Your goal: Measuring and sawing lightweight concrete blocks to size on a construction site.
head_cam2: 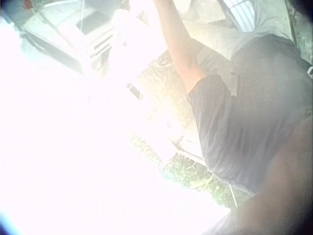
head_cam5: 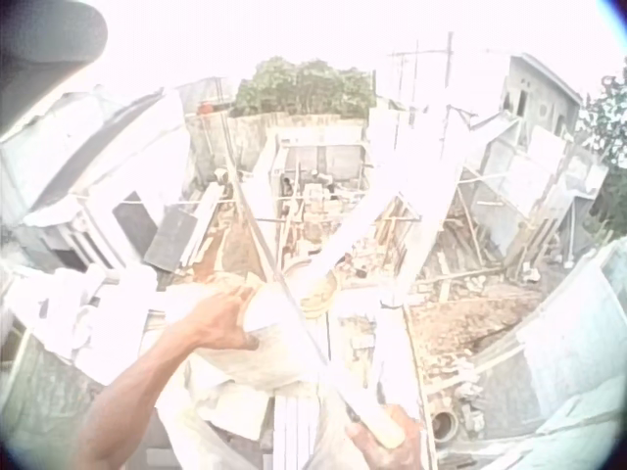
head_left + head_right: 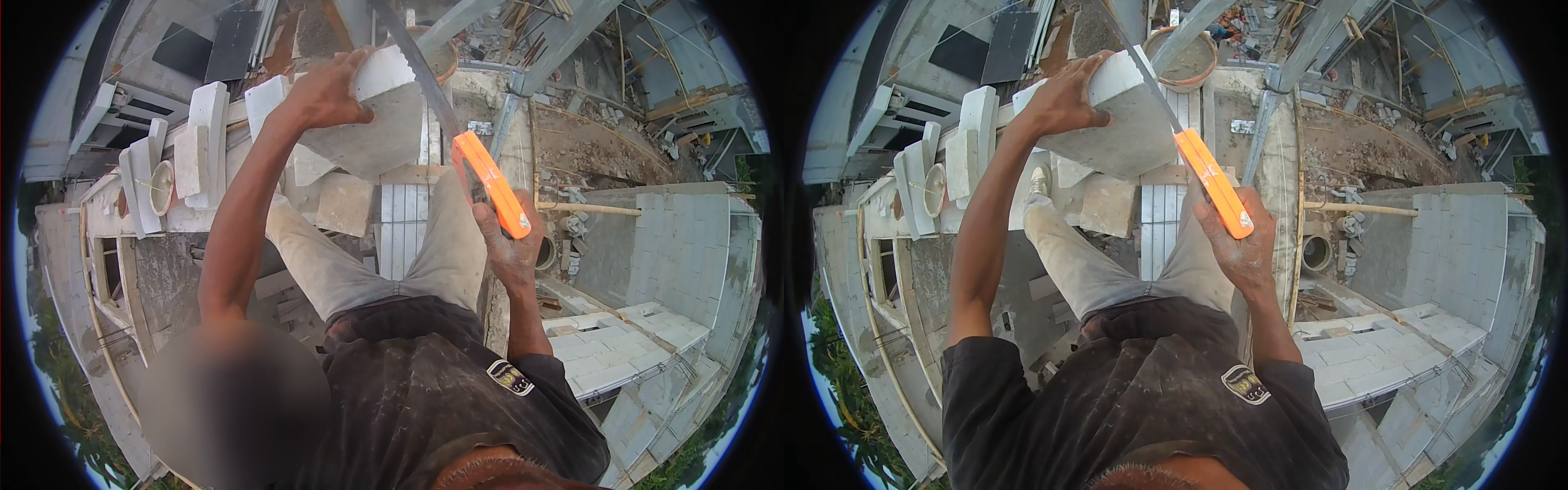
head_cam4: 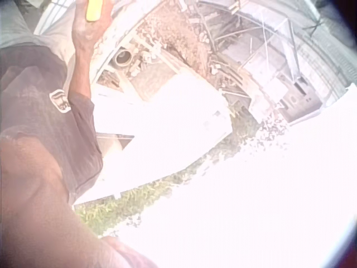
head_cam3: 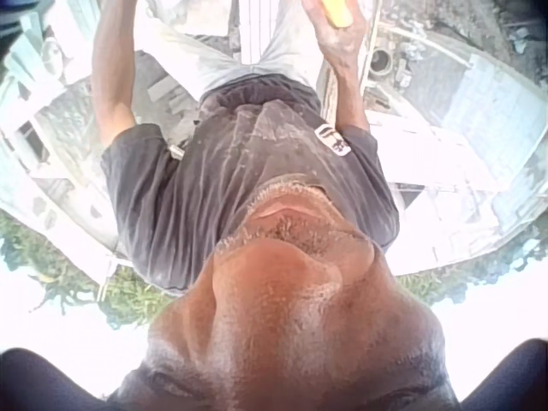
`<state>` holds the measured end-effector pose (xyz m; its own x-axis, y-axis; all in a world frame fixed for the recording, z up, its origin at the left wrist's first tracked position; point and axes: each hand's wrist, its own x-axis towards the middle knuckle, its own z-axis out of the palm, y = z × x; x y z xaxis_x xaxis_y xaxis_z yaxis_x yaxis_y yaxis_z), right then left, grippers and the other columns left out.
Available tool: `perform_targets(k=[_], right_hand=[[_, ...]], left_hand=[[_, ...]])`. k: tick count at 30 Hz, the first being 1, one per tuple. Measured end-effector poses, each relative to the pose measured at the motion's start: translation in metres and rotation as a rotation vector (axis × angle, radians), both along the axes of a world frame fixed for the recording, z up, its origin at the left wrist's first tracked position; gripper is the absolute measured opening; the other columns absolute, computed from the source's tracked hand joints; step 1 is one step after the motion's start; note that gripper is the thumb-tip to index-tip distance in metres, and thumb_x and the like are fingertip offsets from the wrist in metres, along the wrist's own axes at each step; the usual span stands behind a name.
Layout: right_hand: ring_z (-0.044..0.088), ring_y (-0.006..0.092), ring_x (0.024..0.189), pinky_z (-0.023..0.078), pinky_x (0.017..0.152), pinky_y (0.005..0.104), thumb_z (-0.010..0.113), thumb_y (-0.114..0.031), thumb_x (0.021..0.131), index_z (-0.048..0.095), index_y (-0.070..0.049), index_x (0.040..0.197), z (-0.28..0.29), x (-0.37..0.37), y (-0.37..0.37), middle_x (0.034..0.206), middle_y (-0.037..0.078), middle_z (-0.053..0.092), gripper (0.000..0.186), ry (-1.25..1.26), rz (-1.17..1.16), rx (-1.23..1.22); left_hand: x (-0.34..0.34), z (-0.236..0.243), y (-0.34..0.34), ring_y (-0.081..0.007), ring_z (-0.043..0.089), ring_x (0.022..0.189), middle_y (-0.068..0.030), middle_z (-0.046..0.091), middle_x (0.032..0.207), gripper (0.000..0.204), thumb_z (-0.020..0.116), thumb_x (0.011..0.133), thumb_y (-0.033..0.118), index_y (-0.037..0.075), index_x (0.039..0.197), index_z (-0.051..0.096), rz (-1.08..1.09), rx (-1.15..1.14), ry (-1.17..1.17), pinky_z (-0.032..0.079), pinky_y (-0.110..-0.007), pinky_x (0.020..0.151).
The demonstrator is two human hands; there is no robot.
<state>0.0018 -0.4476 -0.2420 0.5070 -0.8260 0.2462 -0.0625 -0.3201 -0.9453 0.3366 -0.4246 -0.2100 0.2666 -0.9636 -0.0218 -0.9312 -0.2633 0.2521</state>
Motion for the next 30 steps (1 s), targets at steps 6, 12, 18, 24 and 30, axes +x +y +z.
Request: perform_targets(k=[6,12,18,24,30], right_hand=[[0.050,0.0089,0.067,0.043,0.062,0.0257,0.080,-0.032,0.089,0.060,-0.002,0.087,-0.002,-0.004,-0.010,0.075,0.000,0.054,0.036,0.064,0.015,0.037],[0.052,0.0098,0.068,0.043,0.062,0.0261,0.082,-0.031,0.087,0.059,-0.004,0.088,-0.015,-0.004,-0.003,0.076,0.000,0.054,0.035,-0.116,0.063,0.176],[0.056,0.0101,0.067,0.045,0.062,0.0259,0.084,-0.030,0.085,0.059,-0.005,0.089,-0.041,-0.008,-0.007,0.076,0.002,0.060,0.036,-0.029,0.099,0.118],[0.056,0.0096,0.065,0.046,0.061,0.0267,0.083,-0.029,0.085,0.062,-0.004,0.094,-0.057,-0.001,-0.002,0.075,0.001,0.061,0.034,0.060,0.188,0.167],[0.058,0.0106,0.064,0.048,0.061,0.0279,0.084,-0.027,0.084,0.064,-0.004,0.095,-0.065,0.008,0.001,0.076,0.002,0.063,0.033,0.155,0.307,0.209]], left_hand=[[0.021,0.004,0.042,-0.0399,0.056,0.125,-0.0264,0.049,0.144,0.109,0.083,0.064,0.026,0.005,0.155,0.028,-0.069,0.041,0.063,0.045,-0.042,0.107],[0.041,0.031,0.078,-0.0372,0.049,0.133,-0.0257,0.049,0.145,0.113,0.085,0.060,0.017,0.004,0.156,0.026,0.075,0.055,0.190,0.037,-0.038,0.114],[0.054,0.028,0.100,-0.0370,0.048,0.136,-0.0234,0.045,0.151,0.124,0.087,0.055,0.021,0.007,0.160,0.023,0.261,0.177,0.295,0.032,-0.041,0.119],[0.047,0.021,0.159,-0.0373,0.044,0.139,-0.0271,0.044,0.150,0.126,0.089,0.055,0.020,-0.003,0.158,0.020,0.489,0.143,0.291,0.029,-0.039,0.120],[0.053,0.010,0.195,-0.0351,0.036,0.145,-0.0269,0.033,0.157,0.126,0.089,0.056,0.019,-0.005,0.157,0.019,0.601,0.120,0.413,0.025,-0.038,0.122]])
